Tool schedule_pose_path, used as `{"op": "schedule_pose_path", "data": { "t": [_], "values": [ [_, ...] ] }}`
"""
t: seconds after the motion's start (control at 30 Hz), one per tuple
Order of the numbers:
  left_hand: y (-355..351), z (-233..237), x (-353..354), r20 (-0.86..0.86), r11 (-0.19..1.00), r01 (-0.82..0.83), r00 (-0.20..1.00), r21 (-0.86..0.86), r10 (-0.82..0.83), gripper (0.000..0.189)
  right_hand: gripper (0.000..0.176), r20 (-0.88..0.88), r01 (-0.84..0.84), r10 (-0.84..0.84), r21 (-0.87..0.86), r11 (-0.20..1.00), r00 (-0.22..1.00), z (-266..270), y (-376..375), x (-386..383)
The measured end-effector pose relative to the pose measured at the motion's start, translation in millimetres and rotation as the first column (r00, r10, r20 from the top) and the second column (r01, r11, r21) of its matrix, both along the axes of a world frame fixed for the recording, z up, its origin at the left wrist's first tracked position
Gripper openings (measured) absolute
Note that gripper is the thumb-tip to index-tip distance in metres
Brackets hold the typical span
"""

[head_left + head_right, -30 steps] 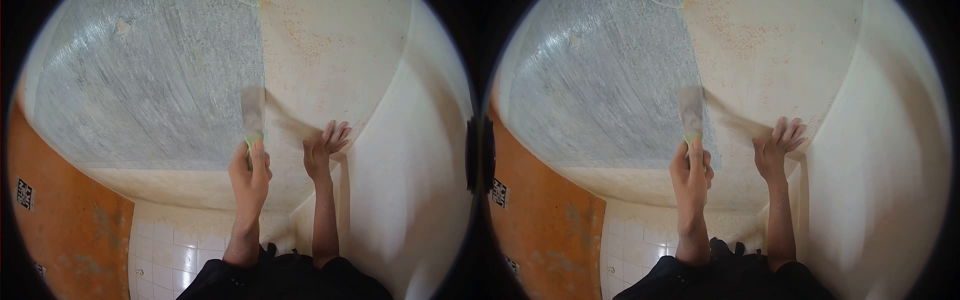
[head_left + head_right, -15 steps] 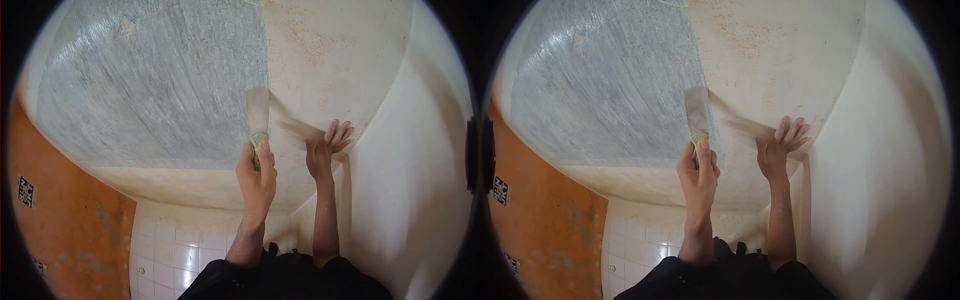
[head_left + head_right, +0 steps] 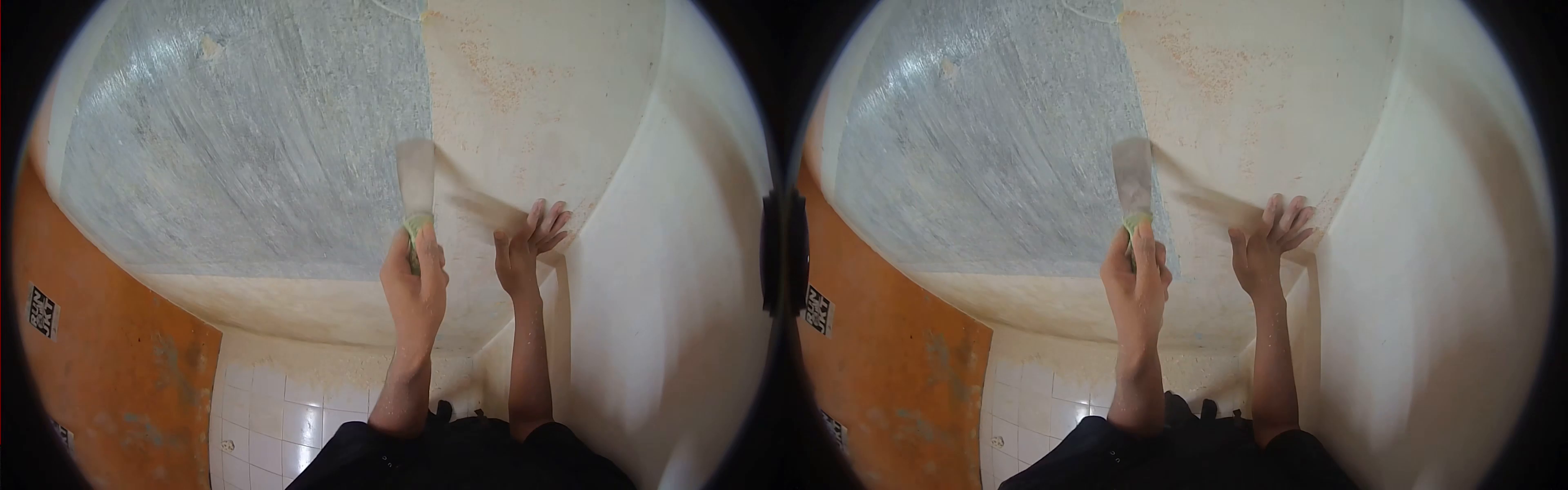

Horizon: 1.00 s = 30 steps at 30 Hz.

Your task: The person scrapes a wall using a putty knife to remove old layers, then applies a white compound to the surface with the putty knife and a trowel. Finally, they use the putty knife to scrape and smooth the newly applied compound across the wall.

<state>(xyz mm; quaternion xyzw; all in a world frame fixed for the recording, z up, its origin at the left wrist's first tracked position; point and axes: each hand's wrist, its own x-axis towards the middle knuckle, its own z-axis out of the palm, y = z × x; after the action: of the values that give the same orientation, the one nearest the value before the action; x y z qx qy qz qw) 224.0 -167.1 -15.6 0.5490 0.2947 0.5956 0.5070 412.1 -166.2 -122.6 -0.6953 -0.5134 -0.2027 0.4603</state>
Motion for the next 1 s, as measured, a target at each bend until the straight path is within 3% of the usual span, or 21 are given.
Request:
{"op": "schedule_pose_path", "data": {
  "t": [0.53,0.87,0.93,1.0],
  "values": [
    [4.4,11.0,4.5,0.058,1.0,-0.006,0.998,-0.006,0.006,0.027,0.086,0.0,-0.01,0.01,-0.015,1.0,1.0,-3.0,0.5,3.4],
    [28.3,121.5,3.4,0.022,0.958,-0.061,0.998,0.279,0.058,0.031,0.079,0.038,-0.009,0.007,0.05,0.999,0.999,-0.3,1.7,-0.7],
    [25.6,114.4,3.9,0.042,0.95,-0.072,0.997,0.303,0.062,0.03,0.079,0.036,0.004,-0.005,0.039,0.999,0.999,1.0,1.4,-0.8],
    [22.4,83.3,4.6,0.016,0.975,-0.052,0.999,0.215,0.05,0.03,0.079,0.042,0.0,-0.001,0.028,1.0,0.999,-0.8,-0.3,0.5]
  ]
}}
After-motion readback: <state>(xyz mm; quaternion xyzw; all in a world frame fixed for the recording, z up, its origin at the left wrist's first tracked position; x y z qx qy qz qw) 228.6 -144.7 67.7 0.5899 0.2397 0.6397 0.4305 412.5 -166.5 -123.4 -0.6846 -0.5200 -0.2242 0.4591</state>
